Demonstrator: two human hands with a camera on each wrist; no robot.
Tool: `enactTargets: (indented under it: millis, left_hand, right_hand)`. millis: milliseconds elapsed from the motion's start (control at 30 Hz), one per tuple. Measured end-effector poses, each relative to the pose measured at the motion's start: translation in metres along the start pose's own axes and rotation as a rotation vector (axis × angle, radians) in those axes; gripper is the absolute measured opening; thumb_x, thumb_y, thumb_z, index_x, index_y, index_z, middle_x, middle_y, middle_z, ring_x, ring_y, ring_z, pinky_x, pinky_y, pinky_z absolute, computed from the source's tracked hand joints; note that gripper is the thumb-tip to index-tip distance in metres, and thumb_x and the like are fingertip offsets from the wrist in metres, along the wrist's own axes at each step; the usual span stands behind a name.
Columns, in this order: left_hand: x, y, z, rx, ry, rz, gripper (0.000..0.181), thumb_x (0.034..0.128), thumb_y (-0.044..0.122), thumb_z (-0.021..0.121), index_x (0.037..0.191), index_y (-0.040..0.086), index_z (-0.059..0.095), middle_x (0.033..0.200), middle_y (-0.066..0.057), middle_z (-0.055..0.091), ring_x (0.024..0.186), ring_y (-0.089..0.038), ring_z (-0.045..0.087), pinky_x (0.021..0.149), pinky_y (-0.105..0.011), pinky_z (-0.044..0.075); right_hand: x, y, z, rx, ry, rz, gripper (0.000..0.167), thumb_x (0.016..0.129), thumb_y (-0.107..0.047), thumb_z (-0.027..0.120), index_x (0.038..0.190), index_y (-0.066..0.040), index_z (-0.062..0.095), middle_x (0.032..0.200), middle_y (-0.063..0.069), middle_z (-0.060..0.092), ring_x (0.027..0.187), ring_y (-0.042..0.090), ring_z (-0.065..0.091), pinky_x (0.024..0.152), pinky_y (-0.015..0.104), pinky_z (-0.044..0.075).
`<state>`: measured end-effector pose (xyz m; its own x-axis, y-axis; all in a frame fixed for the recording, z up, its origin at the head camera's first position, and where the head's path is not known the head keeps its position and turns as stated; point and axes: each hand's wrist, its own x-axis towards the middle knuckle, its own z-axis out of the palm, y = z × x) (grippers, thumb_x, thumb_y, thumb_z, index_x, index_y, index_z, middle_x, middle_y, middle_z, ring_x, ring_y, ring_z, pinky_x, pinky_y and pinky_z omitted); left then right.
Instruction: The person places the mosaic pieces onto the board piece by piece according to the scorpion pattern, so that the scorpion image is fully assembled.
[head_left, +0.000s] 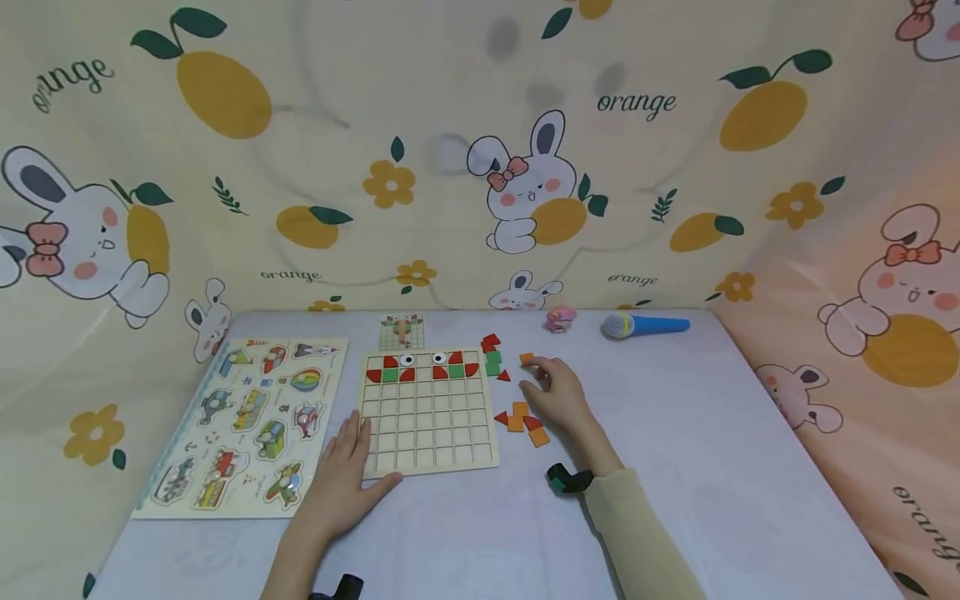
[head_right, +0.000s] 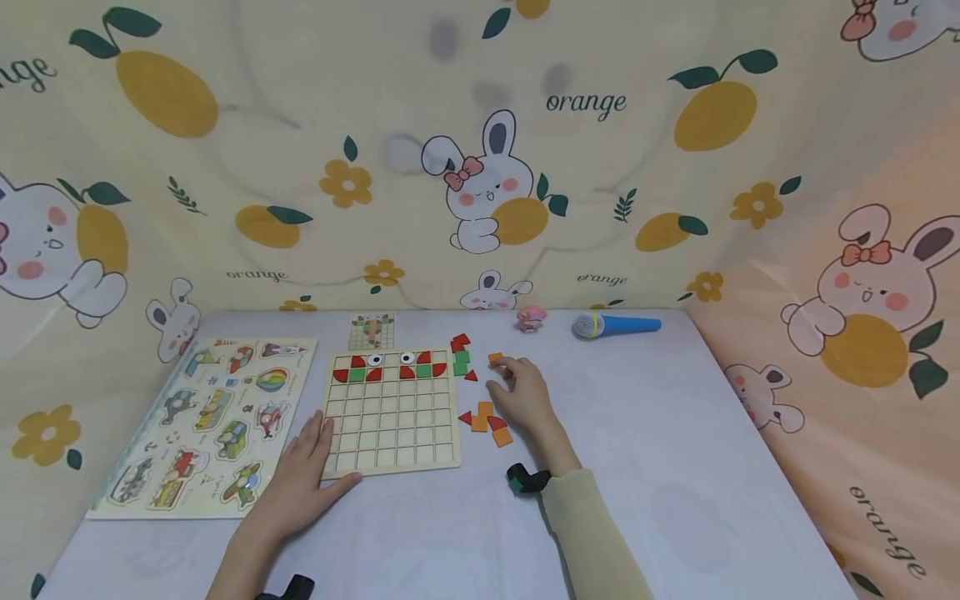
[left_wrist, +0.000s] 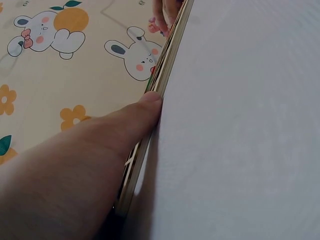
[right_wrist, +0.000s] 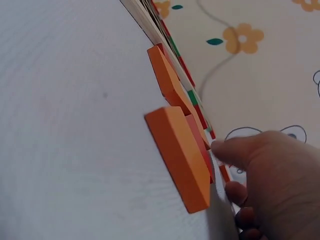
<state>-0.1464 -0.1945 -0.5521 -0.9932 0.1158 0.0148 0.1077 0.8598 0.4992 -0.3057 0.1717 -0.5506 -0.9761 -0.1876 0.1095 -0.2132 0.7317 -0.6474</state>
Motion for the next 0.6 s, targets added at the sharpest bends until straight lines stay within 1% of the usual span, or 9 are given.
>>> enactTargets:
  millis: [133, 267, 367, 500, 600]
  left_hand:
    - [0.0000, 0.0007, -0.0003, 0.002, 0.010, 0.001, 0.108, 0.0952, 0.062, 0.069, 0.163, -0.009, 0.025, 0.175, -0.027, 0.010, 0.162, -0.047, 0.012, 0.128, -0.066, 0.014]
    - [0.0002, 0.0016, -0.0004, -0.001, 0.012, 0.006, 0.107, 0.0952, 0.061, 0.070, 0.164, -0.009, 0.025, 0.175, -0.026, 0.010, 0.162, -0.046, 0.012, 0.129, -0.065, 0.015]
    - [0.0002, 0.0021, -0.0007, -0.005, 0.006, 0.001, 0.108, 0.0950, 0.060, 0.070, 0.164, -0.009, 0.024, 0.175, -0.026, 0.010, 0.162, -0.046, 0.012, 0.129, -0.065, 0.014]
    - [0.0000, 0.0021, -0.0010, -0.009, -0.003, -0.009, 0.108, 0.0950, 0.060, 0.070, 0.164, -0.009, 0.023, 0.175, -0.027, 0.010, 0.162, -0.047, 0.012, 0.129, -0.064, 0.014]
    - [-0.0003, 0.0014, -0.0011, -0.008, -0.006, -0.010, 0.108, 0.0952, 0.061, 0.070, 0.164, -0.009, 0.023, 0.175, -0.027, 0.010, 0.162, -0.047, 0.012, 0.129, -0.064, 0.014]
  right_hand:
    - [0.0015, -0.0007, 0.0001, -0.009, -0.005, -0.004, 0.036, 0.098, -0.029, 0.075, 0.132, -0.015, 0.072, 0.108, 0.008, 0.063, 0.094, 0.024, 0.054, 0.079, 0.035, 0.046]
    - [0.0025, -0.0009, -0.0007, -0.002, 0.027, 0.036, 0.047, 0.098, -0.027, 0.074, 0.142, -0.013, 0.065, 0.115, 0.013, 0.061, 0.098, 0.028, 0.054, 0.080, 0.039, 0.046]
    - [0.0029, -0.0008, -0.0003, -0.006, 0.023, 0.071, 0.057, 0.098, -0.028, 0.073, 0.151, -0.013, 0.058, 0.125, 0.018, 0.058, 0.104, 0.031, 0.055, 0.088, 0.044, 0.051]
    - [0.0033, -0.0009, 0.0008, -0.023, -0.009, 0.087, 0.065, 0.100, -0.030, 0.070, 0.158, -0.011, 0.050, 0.137, 0.023, 0.052, 0.113, 0.036, 0.055, 0.100, 0.052, 0.052]
    - [0.0040, -0.0014, 0.0019, -0.046, -0.028, 0.082, 0.067, 0.101, -0.031, 0.068, 0.161, -0.009, 0.046, 0.140, 0.025, 0.049, 0.116, 0.036, 0.053, 0.102, 0.054, 0.052]
